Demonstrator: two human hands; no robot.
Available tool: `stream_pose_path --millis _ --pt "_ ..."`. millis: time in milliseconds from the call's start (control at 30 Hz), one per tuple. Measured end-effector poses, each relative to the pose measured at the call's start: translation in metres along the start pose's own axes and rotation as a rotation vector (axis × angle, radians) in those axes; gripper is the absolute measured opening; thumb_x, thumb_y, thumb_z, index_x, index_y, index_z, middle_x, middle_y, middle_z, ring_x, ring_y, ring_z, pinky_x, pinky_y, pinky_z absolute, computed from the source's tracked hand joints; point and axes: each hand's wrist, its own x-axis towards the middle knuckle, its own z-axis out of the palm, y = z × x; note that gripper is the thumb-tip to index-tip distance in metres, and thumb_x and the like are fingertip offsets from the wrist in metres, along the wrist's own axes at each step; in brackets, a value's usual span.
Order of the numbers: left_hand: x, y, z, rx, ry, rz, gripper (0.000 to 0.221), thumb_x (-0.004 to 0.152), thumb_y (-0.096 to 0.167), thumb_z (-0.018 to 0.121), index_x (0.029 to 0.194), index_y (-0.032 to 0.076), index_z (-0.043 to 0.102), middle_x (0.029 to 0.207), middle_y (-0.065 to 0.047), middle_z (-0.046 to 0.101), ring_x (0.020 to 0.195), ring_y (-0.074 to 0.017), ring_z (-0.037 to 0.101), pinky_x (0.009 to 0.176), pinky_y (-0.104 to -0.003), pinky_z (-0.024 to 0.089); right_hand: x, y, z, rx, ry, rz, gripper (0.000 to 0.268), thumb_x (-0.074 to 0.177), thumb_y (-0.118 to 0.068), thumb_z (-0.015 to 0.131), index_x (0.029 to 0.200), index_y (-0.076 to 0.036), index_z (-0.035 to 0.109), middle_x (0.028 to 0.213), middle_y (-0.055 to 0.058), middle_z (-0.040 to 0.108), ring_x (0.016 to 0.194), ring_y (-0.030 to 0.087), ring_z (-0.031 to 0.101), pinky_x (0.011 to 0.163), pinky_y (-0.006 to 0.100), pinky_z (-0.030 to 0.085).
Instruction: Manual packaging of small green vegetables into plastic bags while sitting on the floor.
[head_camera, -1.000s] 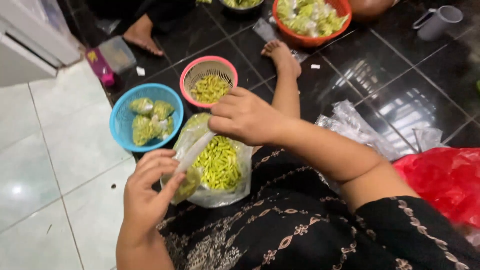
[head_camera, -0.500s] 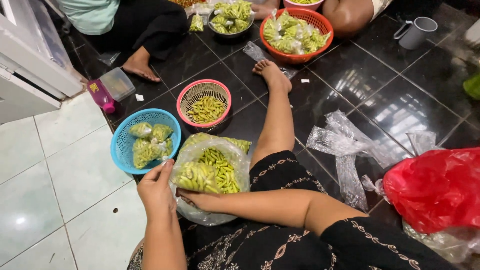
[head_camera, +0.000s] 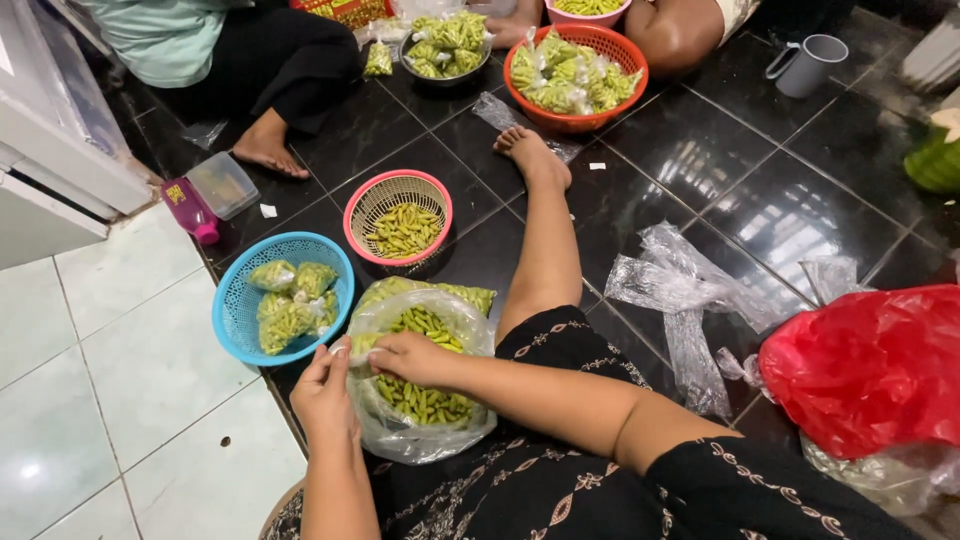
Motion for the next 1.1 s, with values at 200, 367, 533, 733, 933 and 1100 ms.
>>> stream_pose_path --millis 200,367,533,733,933,1100 --pt "-0.011 0.001 -0.005 0.028 -0.239 -0.052 0.018 0.095 0.007 0.064 0.108 0.000 0.074 0.142 -0.018 0.061 0.161 -0.0262 0.028 0.115 -0.035 0.033 0.015 -0.002 -0.034 -0.301 -0.097 -0.062 0.034 0.095 -0.034 0.055 0.082 -0.008 0.073 0.076 0.005 0.071 0.070 0.021 0.063 0.072 0.034 0.054" --pt "-0.002 -0.032 -0.012 0.032 -0.405 -0.075 0.025 0.091 0.017 0.068 0.110 0.002 0.073 0.163 -0.027 0.037 0.154 -0.0309 0.034 0.113 -0.040 0.033 0.009 -0.031 -0.058 -0.458 -0.148 -0.021 0.034 0.091 -0.034 0.058 0.090 -0.004 0.076 0.078 0.007 0.073 0.066 0.022 0.061 0.067 0.035 0.053" --pt "-0.006 -0.035 -0.017 0.006 -0.596 -0.289 0.052 0.085 0.021 0.072 0.133 0.001 0.065 0.141 -0.012 0.067 0.134 -0.0261 0.059 0.110 -0.038 0.041 0.025 -0.023 -0.068 -0.795 -0.201 -0.054 0.043 0.090 -0.049 0.060 0.088 -0.009 0.076 0.080 0.008 0.074 0.069 0.029 0.065 0.069 0.041 0.052" --pt "-0.008 -0.044 -0.022 0.221 -0.755 -0.290 0.078 0.067 0.043 0.084 0.137 0.013 0.067 0.170 -0.022 0.014 0.159 -0.0344 0.015 0.120 -0.046 0.023 0.033 -0.013 -0.070 -0.855 -0.338 -0.082 0.024 0.084 -0.034 0.073 0.080 -0.010 0.072 0.070 0.004 0.070 0.062 0.027 0.059 0.066 0.041 0.049" --pt "-0.010 -0.039 -0.021 0.363 -0.778 -0.267 0.082 0.064 0.055 0.082 0.134 0.013 0.070 0.167 -0.023 0.026 0.155 -0.0372 0.028 0.118 -0.047 0.031 0.022 -0.040 -0.053 -0.912 -0.332 -0.027 0.015 0.080 -0.026 0.068 0.085 -0.013 0.076 0.077 0.003 0.074 0.068 0.026 0.065 0.066 0.041 0.052" --pt "-0.018 -0.067 -0.021 0.217 -0.603 -0.063 0.060 0.080 0.037 0.089 0.124 0.001 0.073 0.144 -0.024 0.055 0.141 -0.0410 0.045 0.117 -0.052 0.036 0.032 -0.019 -0.049 -0.899 -0.367 -0.095 0.026 0.089 -0.038 0.065 0.100 -0.016 0.075 0.090 0.017 0.074 0.097 0.044 0.071 0.084 0.057 0.057"
